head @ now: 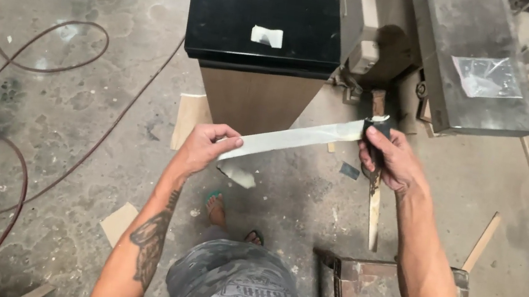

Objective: Applying masking tape to the upper edges of a wooden cabinet to protect surfaces during a finishing process.

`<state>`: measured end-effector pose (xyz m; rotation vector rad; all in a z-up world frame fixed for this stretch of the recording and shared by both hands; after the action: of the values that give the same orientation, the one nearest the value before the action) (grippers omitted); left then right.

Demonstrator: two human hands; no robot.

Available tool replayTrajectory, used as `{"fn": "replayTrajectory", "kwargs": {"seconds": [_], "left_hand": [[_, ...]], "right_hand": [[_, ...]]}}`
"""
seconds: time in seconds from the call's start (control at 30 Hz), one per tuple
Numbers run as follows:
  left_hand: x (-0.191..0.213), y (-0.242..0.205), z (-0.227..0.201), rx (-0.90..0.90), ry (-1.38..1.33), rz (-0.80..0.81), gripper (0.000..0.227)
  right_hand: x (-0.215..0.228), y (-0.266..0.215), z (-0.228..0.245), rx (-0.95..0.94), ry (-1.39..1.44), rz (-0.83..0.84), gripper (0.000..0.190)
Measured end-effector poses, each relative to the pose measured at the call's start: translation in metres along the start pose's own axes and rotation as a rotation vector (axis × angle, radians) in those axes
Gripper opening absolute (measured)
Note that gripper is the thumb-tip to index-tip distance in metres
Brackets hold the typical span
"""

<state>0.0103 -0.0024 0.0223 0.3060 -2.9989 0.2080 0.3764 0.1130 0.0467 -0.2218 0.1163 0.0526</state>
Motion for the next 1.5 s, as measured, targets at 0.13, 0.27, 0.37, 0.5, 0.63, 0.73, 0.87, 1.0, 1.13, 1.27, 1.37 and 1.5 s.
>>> {"fn": "replayTrajectory", "kwargs": {"seconds": [0.13, 0.27, 0.37, 0.5, 0.63, 0.73, 0.87, 1.0, 1.13, 1.27, 1.37, 1.5], "left_hand": [[0.007, 0.000, -0.022, -0.017, 0.013, -0.011, 0.010], [0.011, 0.006, -0.023, -0.051, 0.015, -0.015, 0.008], [0.018, 0.011, 0.001, -0.058, -0.013, -0.082, 0.009], [0.005, 0.015, 0.007, -0.380, 0.257, -0.326, 0.029], [-0.073, -0.016, -0.048, -0.209, -0.023, -0.170, 0.069], [-0.105, -0.045, -0.134, -0.175, 0.090, -0.048, 0.113], [-0.086, -0.028, -0.114, -0.269, 0.149, -0.232, 0.083], [-0.054, -0.022, -0.099, -0.085, 0.144, -0.290, 0.029], [-0.030, -0.035, -0.136, -0.045, 0.198, -0.270, 0.025], [-0.018, -0.014, -0.138, -0.145, 0.349, -0.307, 0.041], [0.006, -0.005, -0.142, -0.241, 0.357, -0.361, 0.031], [0.056, 0.016, -0.121, -0.408, 0.437, -0.552, 0.019]], "right_hand": [[0.003, -0.004, -0.003, -0.072, 0.103, 0.040, 0.028], [0.010, -0.002, 0.001, -0.070, 0.130, 0.027, 0.032], [0.018, 0.000, 0.016, -0.099, 0.159, -0.030, 0.038], [0.001, -0.021, 0.046, -0.083, 0.131, -0.120, 0.034], [-0.062, -0.066, 0.063, 0.067, -0.186, -0.179, 0.024], [-0.141, -0.095, 0.066, 0.338, -0.206, 0.086, 0.041], [-0.179, -0.117, 0.041, 0.547, -0.290, 0.292, 0.029], [-0.177, -0.138, 0.040, 0.550, -0.337, 0.296, 0.063], [-0.116, -0.128, 0.034, 0.923, -0.547, -0.397, 0.078], [-0.129, -0.095, -0.014, 0.982, -0.584, -0.357, 0.073], [-0.117, -0.067, -0.052, 0.695, -0.467, -0.340, 0.011], [-0.093, -0.044, -0.069, 0.554, -0.417, -0.162, 0.007]]}}
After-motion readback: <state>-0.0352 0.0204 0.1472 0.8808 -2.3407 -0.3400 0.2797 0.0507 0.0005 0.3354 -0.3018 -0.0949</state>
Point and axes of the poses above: each hand's wrist, its own y-axis towards the middle knuckle, its own x-axis out of the back of the hand, z = x × y, the point moved 6 cm from there along y, towards the middle knuckle, and after that the axes turned 14 degrees about -z, right-handed, at the moved point
